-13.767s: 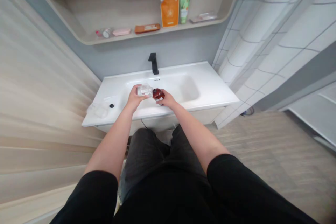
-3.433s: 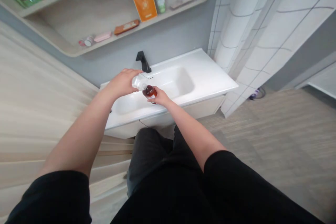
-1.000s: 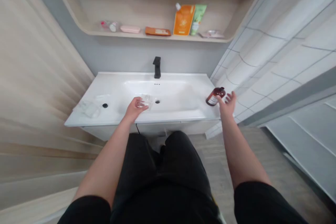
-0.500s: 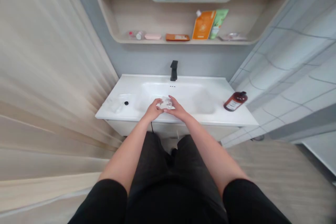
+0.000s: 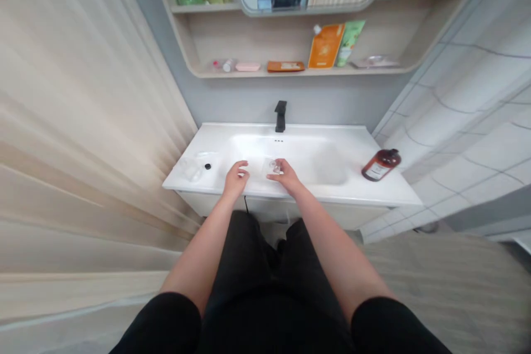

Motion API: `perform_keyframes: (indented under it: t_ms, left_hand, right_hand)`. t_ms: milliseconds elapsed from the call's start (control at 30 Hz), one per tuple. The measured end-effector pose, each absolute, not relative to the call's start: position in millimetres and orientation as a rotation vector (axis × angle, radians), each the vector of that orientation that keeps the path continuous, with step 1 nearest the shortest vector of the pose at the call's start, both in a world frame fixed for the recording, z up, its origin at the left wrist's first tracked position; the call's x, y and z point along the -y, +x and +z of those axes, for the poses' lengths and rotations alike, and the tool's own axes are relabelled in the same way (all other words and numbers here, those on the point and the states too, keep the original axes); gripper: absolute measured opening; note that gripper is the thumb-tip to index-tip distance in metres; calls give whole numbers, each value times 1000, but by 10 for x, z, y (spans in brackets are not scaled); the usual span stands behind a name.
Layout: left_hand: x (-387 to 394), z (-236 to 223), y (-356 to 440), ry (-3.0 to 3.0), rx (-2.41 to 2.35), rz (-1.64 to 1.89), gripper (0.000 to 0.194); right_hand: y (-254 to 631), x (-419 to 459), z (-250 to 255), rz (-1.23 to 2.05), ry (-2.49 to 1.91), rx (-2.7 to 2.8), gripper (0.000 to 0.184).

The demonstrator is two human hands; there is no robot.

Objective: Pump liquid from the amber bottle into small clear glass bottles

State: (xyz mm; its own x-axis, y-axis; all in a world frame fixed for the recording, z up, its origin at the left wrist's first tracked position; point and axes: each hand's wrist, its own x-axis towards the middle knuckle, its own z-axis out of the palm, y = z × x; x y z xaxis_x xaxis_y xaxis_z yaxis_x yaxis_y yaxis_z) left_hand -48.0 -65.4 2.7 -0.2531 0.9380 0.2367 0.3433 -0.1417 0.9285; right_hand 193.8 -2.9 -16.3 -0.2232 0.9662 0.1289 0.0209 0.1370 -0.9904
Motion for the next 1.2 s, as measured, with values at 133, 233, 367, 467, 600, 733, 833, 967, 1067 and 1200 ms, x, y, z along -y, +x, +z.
perform_keyframes:
  t_ms: [133, 233, 367, 467, 600, 733, 833, 967, 1067, 1200]
  left_hand:
    - [1155, 139, -1281, 1499, -2272, 1417, 33]
    - [1391, 217, -1760, 1631, -2594, 1001, 39]
    - [1389, 203, -1953, 1669, -2683, 679, 47]
    - [1302, 131, -1933, 1664, -2697, 652, 49]
    - [1295, 90, -1898, 1638, -2681, 700, 45]
    - [1468, 201, -1846, 1445, -2734, 966, 43]
    - [1655, 392, -1684, 1299, -2606, 1439, 42]
    - [1914, 746, -1188, 1353, -1953, 1804, 35]
    - [2060, 1013, -770, 1545, -1662, 1549, 29]
    - [2136, 1258, -419, 1814, -1684, 1291, 22]
  right_hand:
    - [1934, -2, -185, 1278, -1005, 1460, 78]
    - [1934, -25, -189, 1304, -992, 1457, 79]
    - [1937, -23, -194, 1299, -985, 1453, 79]
    - [1932, -6, -217, 1298, -986, 1459, 80]
    - [1930, 4, -236, 1289, -981, 1477, 78]
    - [1927, 8, -181, 1283, -976, 1471, 80]
    - [1911, 113, -94, 1251, -984, 1464, 82]
    - [1919, 549, 13, 1227, -929, 1479, 84]
    - [2003, 972, 85, 1171, -945, 1488, 81]
    - [2192, 1354, 227, 1061, -1009, 1525, 74]
